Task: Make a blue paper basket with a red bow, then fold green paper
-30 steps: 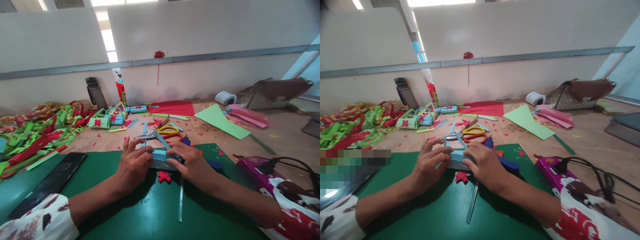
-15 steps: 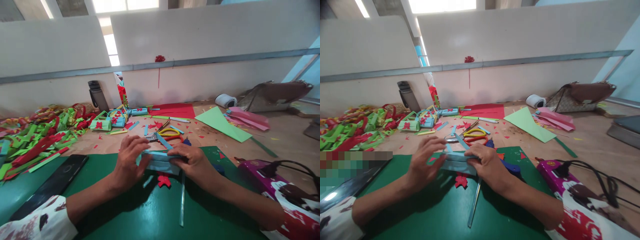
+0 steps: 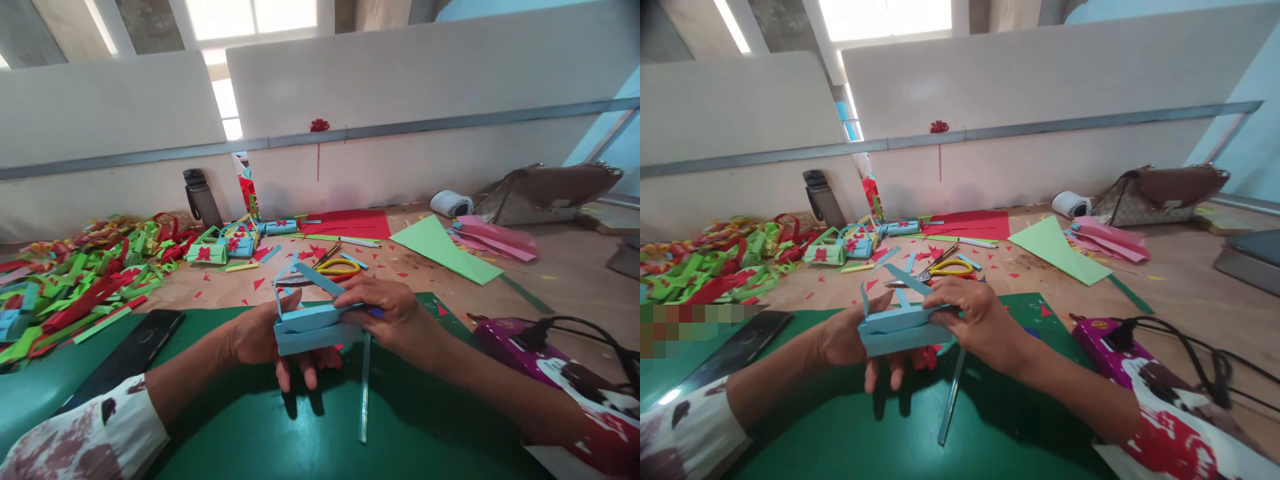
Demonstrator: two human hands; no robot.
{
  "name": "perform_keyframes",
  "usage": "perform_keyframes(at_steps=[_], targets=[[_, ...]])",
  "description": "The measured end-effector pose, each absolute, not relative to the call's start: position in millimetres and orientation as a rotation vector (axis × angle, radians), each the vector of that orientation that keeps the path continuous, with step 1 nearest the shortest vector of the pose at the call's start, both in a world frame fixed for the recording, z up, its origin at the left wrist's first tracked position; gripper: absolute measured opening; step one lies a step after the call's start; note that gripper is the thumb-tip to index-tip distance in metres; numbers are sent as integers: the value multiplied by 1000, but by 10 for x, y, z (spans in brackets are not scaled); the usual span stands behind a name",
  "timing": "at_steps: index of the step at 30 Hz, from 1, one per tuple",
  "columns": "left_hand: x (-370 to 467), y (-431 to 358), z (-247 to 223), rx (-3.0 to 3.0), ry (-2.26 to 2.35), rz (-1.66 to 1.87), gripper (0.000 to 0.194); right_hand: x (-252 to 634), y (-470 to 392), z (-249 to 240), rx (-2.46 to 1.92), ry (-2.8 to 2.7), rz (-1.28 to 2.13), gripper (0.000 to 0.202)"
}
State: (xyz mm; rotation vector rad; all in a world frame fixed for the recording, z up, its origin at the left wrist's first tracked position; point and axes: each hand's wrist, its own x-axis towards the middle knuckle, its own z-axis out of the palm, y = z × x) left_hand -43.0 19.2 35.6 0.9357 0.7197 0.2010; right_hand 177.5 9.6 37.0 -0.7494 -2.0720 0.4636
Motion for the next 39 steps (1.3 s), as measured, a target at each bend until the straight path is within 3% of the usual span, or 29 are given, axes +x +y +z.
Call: perform_keyframes(at_steps=[11, 24, 29, 35, 39], targets=[[-416, 338, -45, 913, 394, 181, 68, 1782, 142, 269, -577, -2289, 368, 28], [-279, 236, 46, 782, 452, 551, 38, 1715, 90, 222, -744, -2089, 19, 31], [-216, 185, 95, 625, 604, 758, 26, 1691, 43, 212, -836, -2052, 155, 40], [-93, 118, 166, 568, 716, 915, 19, 1599, -49, 151, -906, -2091, 261, 64], [-17, 49, 213, 570, 751, 967, 16, 1570, -60, 147, -960, -2063, 302, 65]])
